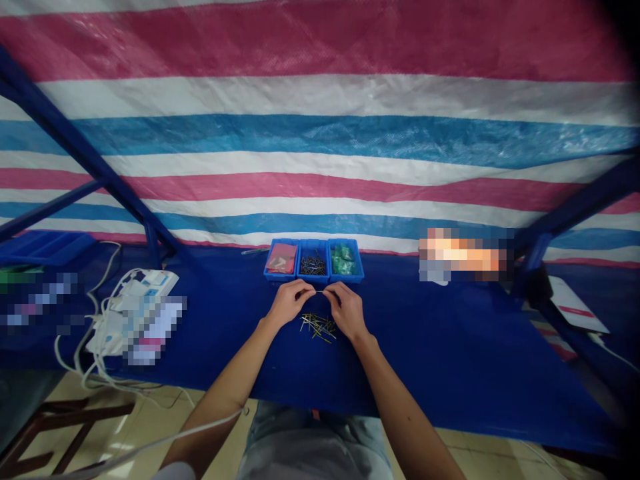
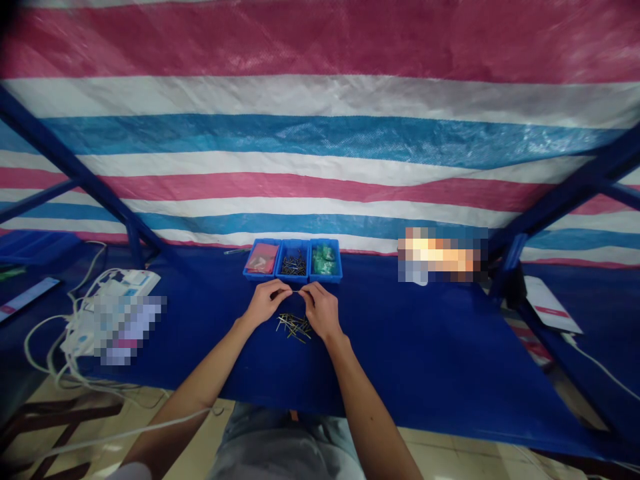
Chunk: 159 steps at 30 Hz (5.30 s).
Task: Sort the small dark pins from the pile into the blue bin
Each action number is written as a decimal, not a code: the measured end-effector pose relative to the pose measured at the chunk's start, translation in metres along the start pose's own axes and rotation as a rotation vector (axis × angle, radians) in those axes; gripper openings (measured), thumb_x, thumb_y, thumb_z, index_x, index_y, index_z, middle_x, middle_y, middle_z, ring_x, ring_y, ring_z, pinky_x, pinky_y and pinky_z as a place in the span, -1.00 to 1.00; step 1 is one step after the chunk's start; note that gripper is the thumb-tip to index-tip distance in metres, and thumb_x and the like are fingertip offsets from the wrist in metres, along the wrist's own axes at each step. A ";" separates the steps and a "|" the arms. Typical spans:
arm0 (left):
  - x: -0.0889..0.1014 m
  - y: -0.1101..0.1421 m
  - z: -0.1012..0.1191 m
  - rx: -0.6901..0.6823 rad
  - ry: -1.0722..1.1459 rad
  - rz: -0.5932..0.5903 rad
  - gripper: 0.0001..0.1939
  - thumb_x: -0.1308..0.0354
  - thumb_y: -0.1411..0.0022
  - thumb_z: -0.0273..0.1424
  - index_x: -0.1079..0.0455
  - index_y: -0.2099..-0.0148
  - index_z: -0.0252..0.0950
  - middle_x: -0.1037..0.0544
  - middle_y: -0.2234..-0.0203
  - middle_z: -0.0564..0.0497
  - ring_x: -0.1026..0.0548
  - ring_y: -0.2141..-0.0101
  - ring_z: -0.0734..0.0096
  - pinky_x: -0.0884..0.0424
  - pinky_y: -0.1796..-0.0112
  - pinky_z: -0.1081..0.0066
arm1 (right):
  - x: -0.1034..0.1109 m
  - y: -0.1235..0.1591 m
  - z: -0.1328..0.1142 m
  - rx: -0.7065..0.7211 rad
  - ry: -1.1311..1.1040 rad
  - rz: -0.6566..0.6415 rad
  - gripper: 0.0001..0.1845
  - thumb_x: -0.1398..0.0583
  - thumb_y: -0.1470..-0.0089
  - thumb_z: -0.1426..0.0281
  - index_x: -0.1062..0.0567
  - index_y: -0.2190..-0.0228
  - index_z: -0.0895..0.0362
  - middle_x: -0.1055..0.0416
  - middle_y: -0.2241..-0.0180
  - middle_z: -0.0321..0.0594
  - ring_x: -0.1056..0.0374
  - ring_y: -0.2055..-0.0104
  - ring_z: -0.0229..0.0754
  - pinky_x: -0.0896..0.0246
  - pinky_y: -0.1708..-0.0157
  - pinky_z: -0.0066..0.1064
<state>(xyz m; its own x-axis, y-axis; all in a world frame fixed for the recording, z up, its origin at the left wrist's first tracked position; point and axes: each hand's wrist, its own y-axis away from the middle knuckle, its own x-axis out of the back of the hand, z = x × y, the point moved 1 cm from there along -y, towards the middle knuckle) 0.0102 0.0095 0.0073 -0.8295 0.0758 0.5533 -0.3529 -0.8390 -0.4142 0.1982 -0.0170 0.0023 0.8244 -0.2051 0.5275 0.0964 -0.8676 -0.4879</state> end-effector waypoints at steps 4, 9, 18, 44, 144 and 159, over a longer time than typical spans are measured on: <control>0.002 0.000 0.002 -0.008 0.003 -0.002 -0.73 -0.10 -0.38 -0.24 -0.53 0.23 -0.28 -0.58 0.37 -0.04 -0.47 0.41 0.41 -0.36 0.32 0.42 | 0.000 0.000 0.000 -0.014 0.005 -0.004 -0.74 -0.08 -0.32 0.28 -0.52 0.32 0.06 -0.50 0.33 -0.19 -0.42 0.33 -0.15 -0.28 0.26 -0.36; 0.002 -0.001 0.001 0.006 0.002 0.005 -0.76 -0.11 -0.37 -0.27 -0.53 0.23 -0.29 -0.57 0.38 -0.03 -0.45 0.43 0.44 -0.34 0.35 0.44 | 0.001 0.000 -0.001 -0.013 -0.030 -0.011 -0.84 -0.16 -0.26 0.28 -0.51 0.25 0.06 -0.50 0.27 -0.20 -0.38 0.39 -0.19 -0.27 0.33 -0.37; 0.001 0.000 0.001 0.007 0.005 -0.007 -0.76 -0.12 -0.36 -0.27 -0.53 0.24 -0.30 -0.57 0.40 -0.01 -0.42 0.47 0.46 -0.32 0.39 0.46 | 0.000 -0.001 0.001 0.003 -0.043 0.008 -0.83 -0.09 -0.29 0.38 -0.49 0.29 0.04 -0.49 0.28 -0.21 -0.43 0.25 -0.16 -0.29 0.21 -0.37; 0.002 -0.001 0.003 0.009 0.000 -0.005 -0.78 -0.15 -0.35 -0.28 -0.52 0.25 -0.31 -0.56 0.41 0.00 -0.42 0.46 0.48 -0.31 0.38 0.47 | -0.001 0.001 0.004 -0.012 0.006 -0.024 -0.79 -0.08 -0.33 0.31 -0.49 0.29 0.07 -0.48 0.32 -0.21 -0.41 0.30 -0.17 -0.24 0.22 -0.38; -0.004 0.004 0.007 -0.025 -0.027 0.029 -0.77 -0.10 -0.38 -0.29 -0.49 0.24 -0.30 -0.51 0.45 0.00 -0.36 0.50 0.48 -0.29 0.41 0.45 | -0.001 0.001 -0.002 0.029 -0.075 -0.072 -0.77 -0.06 -0.33 0.32 -0.51 0.19 0.03 -0.50 0.26 -0.19 -0.43 0.25 -0.14 -0.28 0.18 -0.35; -0.004 0.004 0.007 -0.035 -0.019 0.039 -0.76 -0.10 -0.38 -0.27 -0.50 0.25 -0.31 -0.50 0.46 0.00 -0.36 0.50 0.48 -0.29 0.42 0.46 | 0.001 0.002 -0.006 0.036 -0.039 -0.116 -0.75 -0.04 -0.35 0.32 -0.51 0.24 0.06 -0.47 0.32 -0.20 -0.39 0.34 -0.18 -0.25 0.27 -0.39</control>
<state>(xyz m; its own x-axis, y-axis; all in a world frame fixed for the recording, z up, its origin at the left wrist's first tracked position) 0.0150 0.0021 0.0083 -0.8347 0.0328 0.5497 -0.3354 -0.8219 -0.4604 0.1963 -0.0213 0.0059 0.8274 -0.0857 0.5550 0.2120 -0.8675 -0.4501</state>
